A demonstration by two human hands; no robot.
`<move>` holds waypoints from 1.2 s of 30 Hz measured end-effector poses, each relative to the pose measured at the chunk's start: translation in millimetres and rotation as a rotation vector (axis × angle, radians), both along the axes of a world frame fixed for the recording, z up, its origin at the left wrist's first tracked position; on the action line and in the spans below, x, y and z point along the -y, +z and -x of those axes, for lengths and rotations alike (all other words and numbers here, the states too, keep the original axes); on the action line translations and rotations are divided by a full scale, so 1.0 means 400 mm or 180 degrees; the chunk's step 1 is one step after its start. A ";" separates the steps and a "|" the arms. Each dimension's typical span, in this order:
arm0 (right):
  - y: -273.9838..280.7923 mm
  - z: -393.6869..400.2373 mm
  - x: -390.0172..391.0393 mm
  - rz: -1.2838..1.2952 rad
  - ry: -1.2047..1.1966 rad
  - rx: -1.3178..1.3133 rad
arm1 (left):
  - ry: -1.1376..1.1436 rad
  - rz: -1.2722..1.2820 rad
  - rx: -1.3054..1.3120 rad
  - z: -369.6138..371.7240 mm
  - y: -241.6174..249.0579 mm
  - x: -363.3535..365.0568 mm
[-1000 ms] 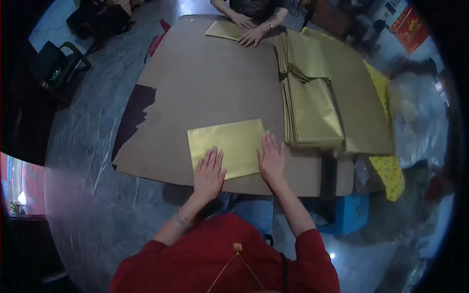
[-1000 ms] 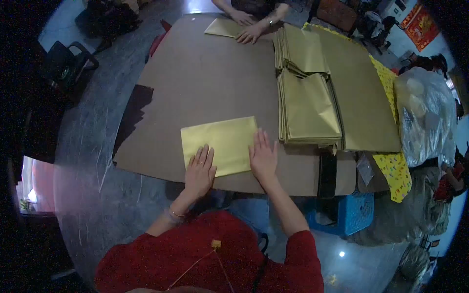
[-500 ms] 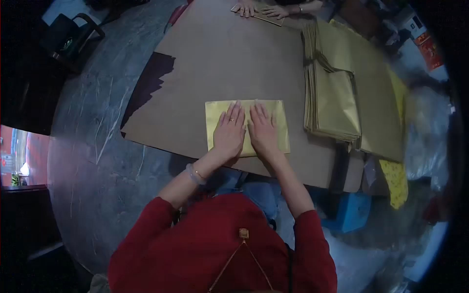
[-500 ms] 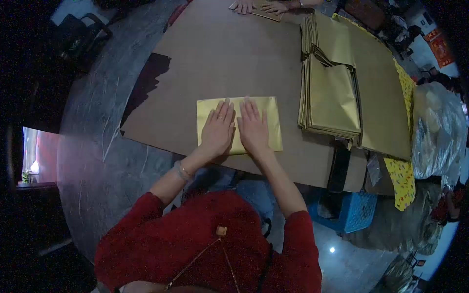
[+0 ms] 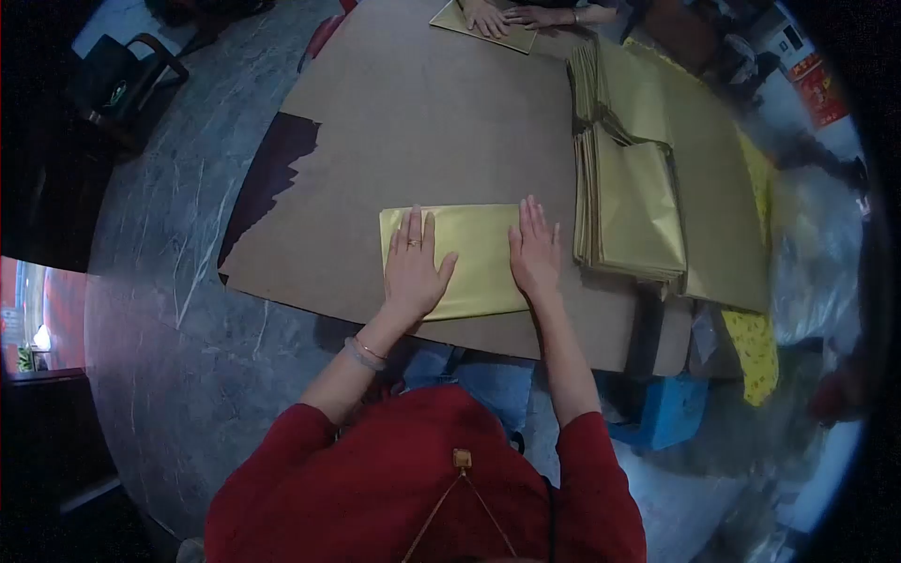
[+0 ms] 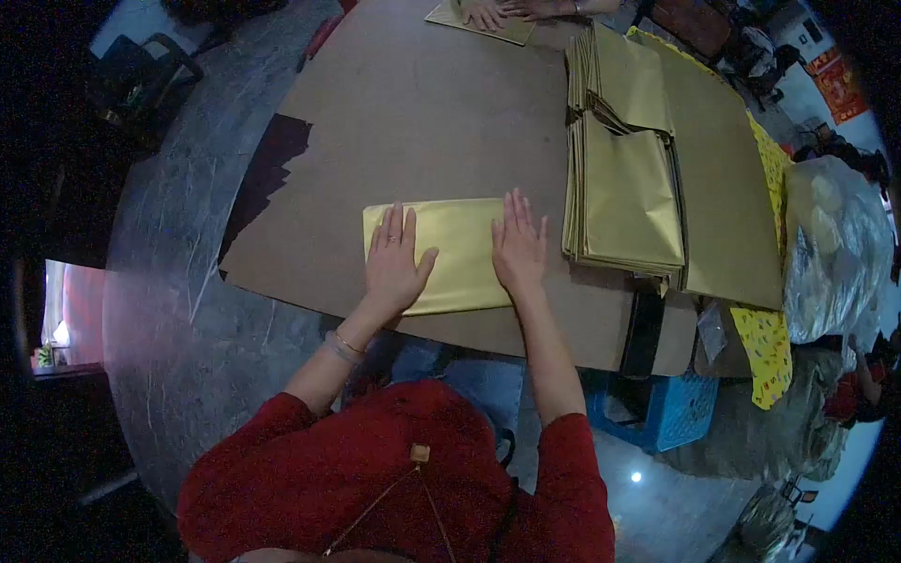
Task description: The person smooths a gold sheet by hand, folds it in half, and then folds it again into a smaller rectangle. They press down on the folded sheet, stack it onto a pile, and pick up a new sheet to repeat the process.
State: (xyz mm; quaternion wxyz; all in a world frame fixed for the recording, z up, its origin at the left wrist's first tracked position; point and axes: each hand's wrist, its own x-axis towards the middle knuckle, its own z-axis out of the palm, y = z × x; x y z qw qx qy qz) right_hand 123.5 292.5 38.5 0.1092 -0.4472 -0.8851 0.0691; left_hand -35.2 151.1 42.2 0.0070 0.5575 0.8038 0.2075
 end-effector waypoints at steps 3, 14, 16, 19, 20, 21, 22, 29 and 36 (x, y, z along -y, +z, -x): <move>0.002 -0.008 -0.013 0.0344 0.0068 -0.0376 | 0.0100 -0.0033 0.0101 -0.003 0.005 0.005; 0.088 -0.007 -0.130 0.1333 -0.0557 -0.0378 | 0.0365 -0.0052 0.0919 0.236 0.079 -0.015; 0.078 0.004 -0.133 0.1370 -0.0759 -0.0593 | 0.0211 0.0066 0.1171 0.289 0.073 -0.026; 0.115 0.013 -0.124 0.2868 -0.0846 -0.1046 | -0.0170 0.0058 0.1539 0.316 0.062 -0.041; 0.117 0.015 -0.122 0.2524 -0.0776 -0.0966 | -0.0134 0.0191 0.1467 0.318 0.060 -0.046; 0.117 0.013 -0.123 0.2176 -0.0711 -0.0879 | -0.0101 0.0321 0.1402 0.320 0.059 -0.049; 0.116 0.009 -0.123 0.1827 -0.0648 -0.0790 | -0.0229 0.0405 0.1382 0.325 0.059 -0.051; 0.152 -0.019 -0.111 0.2784 -0.0517 -0.1922 | -0.1055 0.0174 0.1039 0.309 0.077 -0.066; 0.346 -0.136 -0.022 0.2317 0.0092 -0.3072 | -0.1532 0.0284 0.1524 0.272 0.263 -0.101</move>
